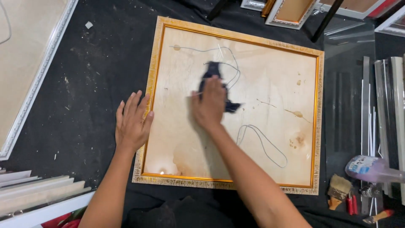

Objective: The person is cleaning a picture frame with a cloth and then using a small brush to apply a liquid or paste to the inner edges of the frame.

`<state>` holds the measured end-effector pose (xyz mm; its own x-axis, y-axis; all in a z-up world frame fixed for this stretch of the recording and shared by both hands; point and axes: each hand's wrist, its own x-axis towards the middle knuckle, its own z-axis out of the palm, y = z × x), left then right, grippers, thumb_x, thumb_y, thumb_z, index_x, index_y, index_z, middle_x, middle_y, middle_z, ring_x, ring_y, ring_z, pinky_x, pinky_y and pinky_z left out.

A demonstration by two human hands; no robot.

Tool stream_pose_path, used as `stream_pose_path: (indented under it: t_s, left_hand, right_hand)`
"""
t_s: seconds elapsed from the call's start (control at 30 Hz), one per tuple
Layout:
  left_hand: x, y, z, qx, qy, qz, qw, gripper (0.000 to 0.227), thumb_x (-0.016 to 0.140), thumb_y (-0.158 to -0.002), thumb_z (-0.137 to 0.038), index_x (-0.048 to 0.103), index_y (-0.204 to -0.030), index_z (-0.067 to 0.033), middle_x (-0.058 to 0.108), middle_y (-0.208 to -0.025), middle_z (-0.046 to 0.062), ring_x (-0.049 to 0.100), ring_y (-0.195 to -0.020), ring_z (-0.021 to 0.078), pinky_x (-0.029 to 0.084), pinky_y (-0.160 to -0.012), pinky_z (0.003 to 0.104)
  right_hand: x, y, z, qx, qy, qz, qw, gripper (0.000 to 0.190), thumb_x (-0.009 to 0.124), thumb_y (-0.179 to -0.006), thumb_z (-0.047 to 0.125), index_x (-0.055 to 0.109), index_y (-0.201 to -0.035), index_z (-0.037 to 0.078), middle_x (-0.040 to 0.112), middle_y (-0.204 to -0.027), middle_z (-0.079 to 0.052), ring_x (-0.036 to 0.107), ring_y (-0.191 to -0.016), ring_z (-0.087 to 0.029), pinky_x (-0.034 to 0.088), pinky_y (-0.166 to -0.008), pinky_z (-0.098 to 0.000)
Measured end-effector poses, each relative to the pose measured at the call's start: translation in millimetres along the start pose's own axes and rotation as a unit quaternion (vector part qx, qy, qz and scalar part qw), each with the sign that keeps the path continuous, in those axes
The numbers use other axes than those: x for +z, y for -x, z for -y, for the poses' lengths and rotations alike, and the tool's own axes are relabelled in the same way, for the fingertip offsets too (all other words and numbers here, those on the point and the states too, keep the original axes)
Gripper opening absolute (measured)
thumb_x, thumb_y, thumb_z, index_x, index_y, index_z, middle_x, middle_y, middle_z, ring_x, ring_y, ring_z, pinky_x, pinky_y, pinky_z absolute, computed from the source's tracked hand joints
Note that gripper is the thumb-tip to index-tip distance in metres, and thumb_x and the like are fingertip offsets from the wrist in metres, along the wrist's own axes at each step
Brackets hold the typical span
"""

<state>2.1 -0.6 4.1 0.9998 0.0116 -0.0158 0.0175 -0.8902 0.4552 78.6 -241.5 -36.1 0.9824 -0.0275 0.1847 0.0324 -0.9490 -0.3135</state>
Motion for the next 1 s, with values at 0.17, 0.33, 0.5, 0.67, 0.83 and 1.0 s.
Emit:
stream_pose_path:
  t_s: [0.17,0.33,0.5,0.67,0.83,1.0]
  left_hand:
    - [3,-1,2,-0.004,-0.021,0.0,1.0,0.05,0.037,-0.106,-0.037,0.042,-0.155,-0.0274,0.035,-0.165,0.001,0.027,-0.154,0.0197,0.012,-0.129,0.046]
    - [2,1,-1,0.005,-0.036,-0.004,0.999,0.05,0.037,-0.107,-0.042,0.045,-0.154,-0.0245,0.037,-0.165,0.003,0.029,-0.154,0.0222,0.014,-0.129,0.047]
    - [0,1,-6,0.001,-0.032,0.015,0.999,0.056,0.031,-0.108,-0.05,0.04,-0.158,-0.0257,0.036,-0.166,0.005,0.029,-0.154,0.0247,0.013,-0.129,0.048]
    - [2,1,-3,-0.011,-0.028,0.014,0.999,0.058,0.028,-0.108,-0.054,0.039,-0.158,-0.0263,0.034,-0.167,0.004,0.026,-0.155,0.0243,0.011,-0.129,0.048]
    - [3,1,-1,0.004,-0.031,-0.002,1.0,0.055,0.031,-0.108,-0.049,0.042,-0.157,-0.0245,0.037,-0.165,0.007,0.029,-0.155,0.0256,0.013,-0.127,0.051]
    - [-3,-2,-3,0.005,-0.031,-0.004,1.0,0.053,0.03,-0.109,-0.047,0.042,-0.156,-0.0242,0.039,-0.164,0.008,0.029,-0.155,0.0258,0.014,-0.126,0.052]
  right_hand:
    - [12,9,113,-0.137,-0.115,0.216,0.96,0.092,0.016,-0.101,0.067,0.026,-0.16,-0.002,0.017,-0.17,-0.025,0.01,-0.16,-0.04,0.01,-0.128,-0.0528]
    - [11,-10,62,-0.172,-0.084,0.188,0.963,0.083,0.018,-0.104,0.065,0.026,-0.163,0.008,0.021,-0.171,-0.015,0.017,-0.16,-0.031,0.015,-0.13,-0.0472]
    - [-48,-40,-64,-0.105,-0.036,0.131,0.985,0.073,0.034,-0.107,0.056,0.032,-0.161,0.007,0.03,-0.168,-0.016,0.027,-0.156,-0.033,0.017,-0.129,-0.0462]
    - [-116,-48,-204,0.058,0.034,0.137,0.988,0.072,0.027,-0.109,0.049,0.031,-0.161,0.0,0.026,-0.168,-0.023,0.022,-0.156,-0.039,0.012,-0.127,-0.0484]
    - [-95,-61,-293,0.197,0.047,0.147,0.968,0.086,0.018,-0.106,0.064,0.019,-0.165,0.001,0.011,-0.171,-0.02,0.008,-0.158,-0.037,0.006,-0.129,-0.0494]
    - [-35,-91,-194,0.293,0.048,0.084,0.951,0.093,0.016,-0.105,0.072,0.017,-0.164,-0.001,0.009,-0.17,-0.024,0.007,-0.158,-0.04,0.005,-0.129,-0.052]
